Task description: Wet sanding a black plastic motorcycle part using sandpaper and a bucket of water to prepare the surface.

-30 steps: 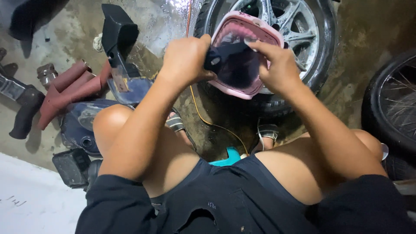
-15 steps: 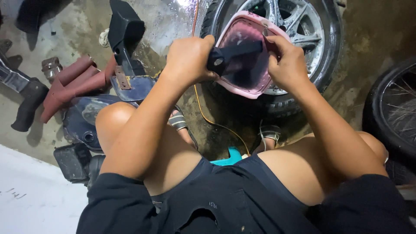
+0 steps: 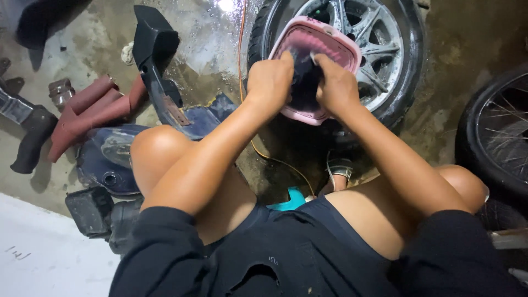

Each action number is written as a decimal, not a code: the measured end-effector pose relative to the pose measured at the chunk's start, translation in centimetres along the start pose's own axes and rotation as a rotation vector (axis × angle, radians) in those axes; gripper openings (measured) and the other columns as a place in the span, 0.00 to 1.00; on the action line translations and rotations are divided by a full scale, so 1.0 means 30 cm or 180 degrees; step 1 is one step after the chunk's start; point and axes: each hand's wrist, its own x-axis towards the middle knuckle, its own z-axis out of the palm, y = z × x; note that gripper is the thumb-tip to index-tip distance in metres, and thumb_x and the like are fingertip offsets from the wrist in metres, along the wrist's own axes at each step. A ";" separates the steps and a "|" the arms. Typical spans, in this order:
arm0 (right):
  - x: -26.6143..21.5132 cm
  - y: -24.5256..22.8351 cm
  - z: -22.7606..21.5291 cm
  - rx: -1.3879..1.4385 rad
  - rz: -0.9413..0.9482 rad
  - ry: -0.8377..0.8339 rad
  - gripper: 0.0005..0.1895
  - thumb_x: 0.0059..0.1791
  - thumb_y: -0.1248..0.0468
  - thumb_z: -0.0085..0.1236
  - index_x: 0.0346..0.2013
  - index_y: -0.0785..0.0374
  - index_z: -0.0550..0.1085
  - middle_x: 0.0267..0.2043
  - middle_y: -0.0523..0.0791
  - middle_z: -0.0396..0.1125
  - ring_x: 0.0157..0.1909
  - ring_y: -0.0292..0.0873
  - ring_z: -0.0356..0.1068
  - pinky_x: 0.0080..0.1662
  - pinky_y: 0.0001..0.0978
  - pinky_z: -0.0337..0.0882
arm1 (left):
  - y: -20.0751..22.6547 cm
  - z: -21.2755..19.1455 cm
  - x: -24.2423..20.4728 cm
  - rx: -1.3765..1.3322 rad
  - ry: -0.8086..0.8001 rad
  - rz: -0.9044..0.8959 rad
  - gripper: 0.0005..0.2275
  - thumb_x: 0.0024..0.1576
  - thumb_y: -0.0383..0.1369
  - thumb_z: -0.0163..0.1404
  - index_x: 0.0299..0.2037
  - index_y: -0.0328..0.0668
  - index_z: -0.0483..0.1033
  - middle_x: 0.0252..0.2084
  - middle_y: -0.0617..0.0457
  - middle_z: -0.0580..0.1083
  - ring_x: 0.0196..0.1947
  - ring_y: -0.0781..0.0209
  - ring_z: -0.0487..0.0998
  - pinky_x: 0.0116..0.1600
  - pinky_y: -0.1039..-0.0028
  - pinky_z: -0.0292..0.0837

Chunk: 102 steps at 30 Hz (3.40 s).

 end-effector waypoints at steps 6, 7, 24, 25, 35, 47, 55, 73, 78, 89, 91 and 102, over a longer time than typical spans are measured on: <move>0.076 0.131 0.061 0.0297 -0.0347 0.0376 0.34 0.36 0.78 0.53 0.57 0.64 0.73 0.47 0.54 0.68 0.51 0.60 0.67 0.55 0.48 0.67 | 0.026 -0.039 0.020 0.0561 -0.0325 -0.0227 0.35 0.52 0.35 0.58 0.70 0.53 0.53 0.39 0.59 0.78 0.34 0.58 0.83 0.29 0.71 0.70; 0.077 0.125 0.059 0.0302 -0.0362 0.0380 0.34 0.36 0.78 0.53 0.57 0.64 0.73 0.47 0.54 0.68 0.51 0.60 0.67 0.55 0.48 0.67 | 0.022 -0.105 -0.018 0.0567 -0.0317 -0.0240 0.35 0.52 0.35 0.58 0.70 0.53 0.53 0.39 0.59 0.78 0.34 0.58 0.83 0.29 0.71 0.70; 0.057 0.105 -0.002 0.0459 0.0241 -0.0026 0.29 0.46 0.71 0.48 0.63 0.53 0.73 0.57 0.43 0.73 0.50 0.60 0.67 0.47 0.56 0.71 | -0.189 -0.269 -0.297 -0.2093 -0.0078 -0.0886 0.25 0.57 0.38 0.59 0.59 0.47 0.57 0.51 0.37 0.76 0.47 0.40 0.80 0.45 0.58 0.75; 0.050 0.091 -0.013 0.0459 0.0260 -0.0025 0.29 0.46 0.71 0.48 0.63 0.53 0.73 0.57 0.43 0.73 0.50 0.60 0.67 0.47 0.56 0.71 | -0.182 -0.286 -0.295 -0.2093 -0.0093 -0.0874 0.25 0.57 0.38 0.59 0.59 0.47 0.57 0.51 0.37 0.76 0.47 0.40 0.80 0.45 0.58 0.75; 0.056 0.108 0.095 0.0791 0.0906 -0.0421 0.33 0.42 0.72 0.45 0.64 0.62 0.71 0.59 0.55 0.71 0.60 0.61 0.68 0.60 0.47 0.66 | -0.033 -0.325 -0.207 -0.0262 0.0531 -0.0299 0.39 0.61 0.51 0.60 0.72 0.36 0.51 0.26 0.44 0.76 0.24 0.39 0.77 0.26 0.53 0.69; 0.062 0.008 0.052 0.0247 0.0361 -0.0772 0.38 0.36 0.78 0.50 0.63 0.67 0.69 0.54 0.60 0.71 0.53 0.68 0.70 0.54 0.54 0.69 | -0.060 -0.277 -0.272 -0.0084 0.0543 -0.0267 0.25 0.59 0.46 0.58 0.65 0.53 0.68 0.26 0.47 0.79 0.22 0.41 0.79 0.23 0.55 0.71; 0.055 -0.004 0.065 -0.0329 0.0367 -0.1191 0.32 0.39 0.74 0.61 0.59 0.67 0.70 0.40 0.63 0.74 0.47 0.69 0.76 0.49 0.60 0.76 | -0.031 -0.280 -0.340 -0.0141 0.0603 -0.0269 0.26 0.57 0.46 0.58 0.65 0.53 0.70 0.29 0.45 0.79 0.29 0.40 0.84 0.33 0.49 0.80; 0.057 0.011 0.097 -0.0316 0.0432 -0.1155 0.36 0.39 0.70 0.65 0.63 0.68 0.69 0.43 0.63 0.72 0.50 0.68 0.75 0.50 0.57 0.76 | -0.051 -0.258 -0.339 0.0012 0.0921 -0.0140 0.27 0.58 0.47 0.57 0.66 0.52 0.70 0.27 0.47 0.78 0.25 0.41 0.83 0.30 0.51 0.79; 0.065 -0.030 0.030 -0.0280 0.0305 -0.1212 0.34 0.34 0.75 0.65 0.56 0.77 0.72 0.39 0.66 0.74 0.47 0.70 0.75 0.51 0.56 0.76 | -0.041 -0.291 -0.342 -0.0098 0.0804 -0.0147 0.25 0.57 0.46 0.57 0.65 0.52 0.72 0.28 0.48 0.79 0.26 0.44 0.83 0.30 0.53 0.79; 0.064 -0.032 0.053 -0.0451 0.0460 -0.1219 0.28 0.37 0.72 0.66 0.52 0.72 0.72 0.40 0.63 0.74 0.47 0.67 0.76 0.50 0.54 0.77 | -0.039 -0.308 -0.342 -0.0204 0.0840 -0.0010 0.24 0.57 0.43 0.58 0.63 0.47 0.74 0.28 0.48 0.79 0.25 0.46 0.83 0.28 0.56 0.79; 0.082 0.002 0.072 -0.0617 0.0427 -0.1170 0.24 0.38 0.73 0.67 0.48 0.72 0.73 0.40 0.64 0.74 0.46 0.67 0.77 0.49 0.53 0.78 | -0.042 -0.309 -0.329 -0.0231 0.0885 0.0023 0.24 0.57 0.42 0.58 0.64 0.48 0.73 0.28 0.48 0.79 0.25 0.47 0.83 0.27 0.57 0.78; 0.030 -0.129 -0.033 -0.0373 0.0514 -0.1206 0.26 0.35 0.73 0.67 0.47 0.74 0.74 0.37 0.65 0.74 0.45 0.70 0.76 0.47 0.59 0.77 | -0.030 -0.313 -0.351 -0.0173 0.0804 -0.0063 0.24 0.57 0.43 0.58 0.64 0.51 0.73 0.28 0.50 0.79 0.25 0.50 0.83 0.28 0.60 0.79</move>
